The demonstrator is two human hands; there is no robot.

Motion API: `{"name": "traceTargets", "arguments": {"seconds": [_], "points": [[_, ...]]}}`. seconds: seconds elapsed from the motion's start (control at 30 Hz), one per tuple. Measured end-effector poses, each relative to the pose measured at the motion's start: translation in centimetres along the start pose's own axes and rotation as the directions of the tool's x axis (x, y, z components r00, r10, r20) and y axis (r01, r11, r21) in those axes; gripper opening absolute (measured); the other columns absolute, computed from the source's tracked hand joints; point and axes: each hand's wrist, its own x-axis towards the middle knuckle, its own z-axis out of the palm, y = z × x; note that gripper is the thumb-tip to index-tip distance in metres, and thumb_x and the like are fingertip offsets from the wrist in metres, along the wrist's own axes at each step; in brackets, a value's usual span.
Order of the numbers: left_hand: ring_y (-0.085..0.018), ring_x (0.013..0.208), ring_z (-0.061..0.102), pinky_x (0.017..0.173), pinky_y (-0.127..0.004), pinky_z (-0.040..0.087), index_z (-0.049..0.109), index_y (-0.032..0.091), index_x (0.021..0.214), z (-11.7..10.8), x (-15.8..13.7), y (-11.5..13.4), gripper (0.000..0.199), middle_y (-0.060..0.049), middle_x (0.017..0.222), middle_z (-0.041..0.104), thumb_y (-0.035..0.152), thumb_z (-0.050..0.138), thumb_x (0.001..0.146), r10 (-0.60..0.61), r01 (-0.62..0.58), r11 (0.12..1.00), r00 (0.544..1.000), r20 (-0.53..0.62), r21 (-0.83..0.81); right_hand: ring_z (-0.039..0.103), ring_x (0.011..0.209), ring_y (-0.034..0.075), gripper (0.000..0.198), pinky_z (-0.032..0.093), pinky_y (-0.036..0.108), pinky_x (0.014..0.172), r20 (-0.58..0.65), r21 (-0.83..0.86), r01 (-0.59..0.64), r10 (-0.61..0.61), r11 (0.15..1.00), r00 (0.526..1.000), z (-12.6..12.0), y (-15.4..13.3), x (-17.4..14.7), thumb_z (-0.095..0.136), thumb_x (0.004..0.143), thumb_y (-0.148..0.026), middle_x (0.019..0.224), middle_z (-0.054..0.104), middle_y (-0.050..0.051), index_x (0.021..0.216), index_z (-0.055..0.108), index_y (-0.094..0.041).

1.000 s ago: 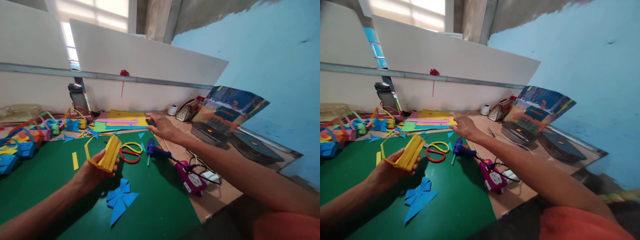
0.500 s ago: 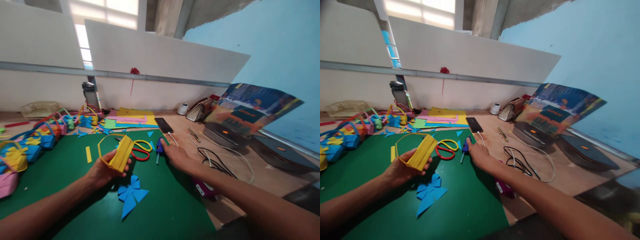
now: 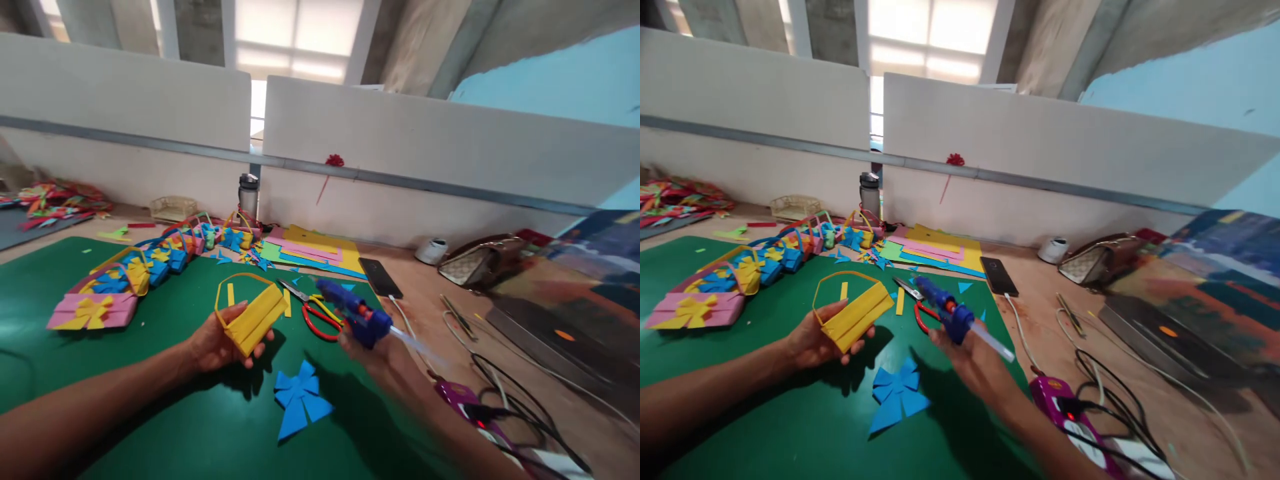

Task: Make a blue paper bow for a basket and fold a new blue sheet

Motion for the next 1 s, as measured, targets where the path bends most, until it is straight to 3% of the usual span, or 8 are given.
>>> {"name": "traceTargets", "arguments": {"seconds": [0.13, 0.23, 0.33, 0.43, 0.53, 0.7, 0.83, 1.0], "points": [[-0.020, 0.058, 0.063, 0.042, -0.026, 0.049, 0.062, 0.007, 0.100, -0.3, 0.5, 0.0, 0.046, -0.014, 0.083, 0.067, 0.047, 0.053, 0.082, -0.057, 0.057, 0.998, 0.998, 0.029, 0.005, 0.059, 0.072, 0.022, 0.037, 0.049, 0.035, 0.066, 0.106, 0.124, -0.094, 0.081, 0.988, 0.991, 2.1, -0.4, -1.5, 0.055, 0.073, -0.056, 0.085, 0.064, 0.006, 0.087, 0.060, -0.023], [-0.020, 0.056, 0.063, 0.041, -0.026, 0.050, 0.061, 0.005, 0.103, -0.4, 1.0, 0.0, 0.047, -0.015, 0.082, 0.067, 0.046, 0.052, 0.083, -0.098, 0.098, 0.995, 0.993, 0.058, 0.005, 0.058, 0.067, 0.021, 0.047, 0.049, 0.034, 0.061, 0.157, 0.323, -0.148, 0.101, 0.935, 0.982, 3.0, 0.1, -1.7, 0.059, 0.066, -0.062, 0.076, 0.062, 0.004, 0.095, 0.060, -0.025], [-0.019, 0.057, 0.064, 0.041, -0.024, 0.051, 0.061, 0.005, 0.104, -0.5, 1.1, 0.2, 0.047, -0.015, 0.083, 0.068, 0.047, 0.051, 0.083, -0.162, 0.162, 0.987, 0.981, 0.110, 0.003, 0.059, 0.062, 0.020, 0.055, 0.048, 0.032, 0.054, 0.239, 0.472, -0.238, 0.137, 0.849, 0.961, 4.3, 1.2, -1.7, 0.043, 0.074, -0.070, 0.075, 0.062, 0.005, 0.103, 0.059, -0.026], [-0.019, 0.058, 0.065, 0.041, -0.023, 0.052, 0.061, 0.005, 0.103, -0.8, 1.1, 0.3, 0.046, -0.014, 0.082, 0.068, 0.046, 0.052, 0.084, -0.208, 0.211, 0.977, 0.965, 0.160, 0.001, 0.056, 0.057, 0.017, 0.055, 0.046, 0.029, 0.050, 0.269, 0.449, -0.222, 0.106, 0.866, 0.957, 5.4, 1.8, -2.3, 0.051, 0.072, -0.066, 0.082, 0.063, 0.005, 0.111, 0.057, -0.028], [-0.021, 0.060, 0.067, 0.043, -0.024, 0.054, 0.060, 0.005, 0.105, -1.4, 1.4, 0.1, 0.049, -0.015, 0.084, 0.069, 0.048, 0.056, 0.082, -0.214, 0.227, 0.974, 0.946, 0.243, -0.027, 0.051, 0.055, 0.014, 0.056, 0.044, 0.025, 0.050, 0.275, 0.373, -0.134, 0.028, 0.918, 0.961, 5.5, 1.5, -3.1, 0.067, 0.064, -0.056, 0.075, 0.061, 0.000, 0.111, 0.059, -0.027], [-0.022, 0.066, 0.069, 0.046, -0.026, 0.056, 0.052, 0.010, 0.115, -2.4, 2.0, -0.5, 0.053, -0.015, 0.090, 0.069, 0.052, 0.057, 0.082, -0.187, 0.227, 0.972, 0.899, 0.396, -0.055, 0.049, 0.058, 0.013, 0.043, 0.041, 0.022, 0.053, 0.226, 0.310, -0.021, -0.052, 0.950, 0.973, 4.9, 0.7, -3.4, 0.064, 0.072, -0.050, 0.070, 0.058, -0.003, 0.106, 0.060, -0.025], [-0.021, 0.067, 0.069, 0.048, -0.025, 0.056, 0.047, 0.013, 0.122, -2.2, 2.0, -0.4, 0.055, -0.015, 0.092, 0.068, 0.050, 0.057, 0.083, -0.174, 0.205, 0.978, 0.896, 0.410, -0.035, 0.051, 0.064, 0.015, 0.040, 0.043, 0.025, 0.060, 0.251, 0.277, 0.031, -0.104, 0.960, 0.963, 4.7, 0.4, -3.3, 0.062, 0.075, -0.046, 0.077, 0.060, -0.002, 0.109, 0.059, -0.026], [-0.021, 0.066, 0.069, 0.048, -0.025, 0.056, 0.047, 0.014, 0.121, -1.6, 2.0, -0.2, 0.055, -0.014, 0.091, 0.067, 0.049, 0.061, 0.081, -0.157, 0.174, 0.985, 0.897, 0.414, -0.003, 0.048, 0.059, 0.014, 0.040, 0.042, 0.024, 0.057, 0.255, 0.284, -0.016, -0.060, 0.959, 0.965, 4.8, 0.3, -3.3, 0.063, 0.074, -0.044, 0.071, 0.057, -0.003, 0.109, 0.060, -0.025]]}}
